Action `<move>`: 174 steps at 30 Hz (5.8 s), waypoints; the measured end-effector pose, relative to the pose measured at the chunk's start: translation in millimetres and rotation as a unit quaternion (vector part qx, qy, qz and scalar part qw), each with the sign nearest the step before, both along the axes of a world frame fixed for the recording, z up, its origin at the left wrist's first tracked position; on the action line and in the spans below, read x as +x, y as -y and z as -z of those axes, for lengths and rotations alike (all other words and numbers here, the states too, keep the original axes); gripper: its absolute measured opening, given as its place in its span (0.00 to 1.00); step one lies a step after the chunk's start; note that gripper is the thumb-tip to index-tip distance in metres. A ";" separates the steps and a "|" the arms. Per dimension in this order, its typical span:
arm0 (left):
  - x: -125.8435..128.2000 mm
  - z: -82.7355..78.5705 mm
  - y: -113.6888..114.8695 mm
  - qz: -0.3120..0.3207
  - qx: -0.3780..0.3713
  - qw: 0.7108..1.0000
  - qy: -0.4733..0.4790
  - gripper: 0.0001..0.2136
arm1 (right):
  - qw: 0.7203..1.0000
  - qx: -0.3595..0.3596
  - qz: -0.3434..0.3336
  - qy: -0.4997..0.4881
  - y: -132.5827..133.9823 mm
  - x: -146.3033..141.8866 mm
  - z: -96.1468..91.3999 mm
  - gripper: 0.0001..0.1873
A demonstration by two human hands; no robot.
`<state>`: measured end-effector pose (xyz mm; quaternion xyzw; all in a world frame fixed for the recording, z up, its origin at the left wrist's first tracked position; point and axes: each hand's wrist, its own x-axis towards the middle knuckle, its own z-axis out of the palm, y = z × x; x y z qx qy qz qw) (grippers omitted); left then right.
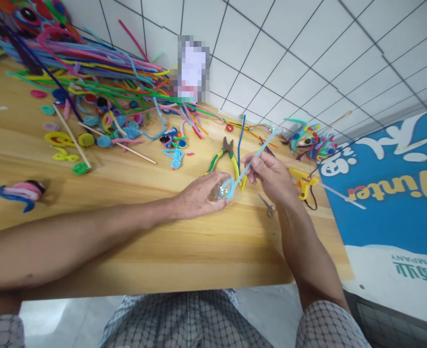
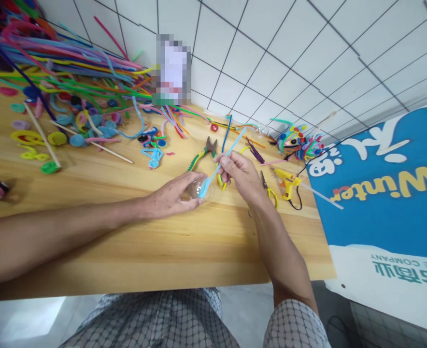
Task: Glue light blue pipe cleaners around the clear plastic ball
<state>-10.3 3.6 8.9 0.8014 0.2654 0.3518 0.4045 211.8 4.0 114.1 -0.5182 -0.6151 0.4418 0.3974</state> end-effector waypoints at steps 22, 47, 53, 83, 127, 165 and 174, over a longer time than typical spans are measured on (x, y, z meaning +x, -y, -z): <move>-2.4 -4.5 -1.1 0.004 0.003 1.000 -0.007 0.21 | 0.989 -0.075 -0.121 0.035 -1.9 9.5 20.5 0.29; -2.4 -3.8 -0.5 0.003 0.019 1.000 0.004 0.22 | 0.994 -0.083 -0.076 -0.003 -0.7 3.6 15.4 0.26; -2.8 0.1 -0.9 0.007 0.022 1.000 0.013 0.24 | 0.993 -0.110 -0.028 -0.044 -0.1 4.3 15.9 0.27; -1.8 2.4 4.5 0.026 0.094 0.995 0.017 0.23 | 0.976 -0.157 0.034 -0.145 -8.9 2.5 20.2 0.29; -4.9 0.7 13.4 0.009 0.164 0.986 0.041 0.39 | 0.972 -0.173 0.074 -0.139 -4.4 -18.3 40.5 0.27; -5.7 -5.4 16.0 -0.039 0.258 0.960 0.100 0.34 | 0.987 -0.126 0.044 -0.088 1.8 -18.1 56.7 0.19; 1.0 -8.3 -0.1 -0.035 -0.165 0.950 0.264 0.28 | 0.993 -0.099 0.016 -0.055 -0.7 -11.1 59.3 0.27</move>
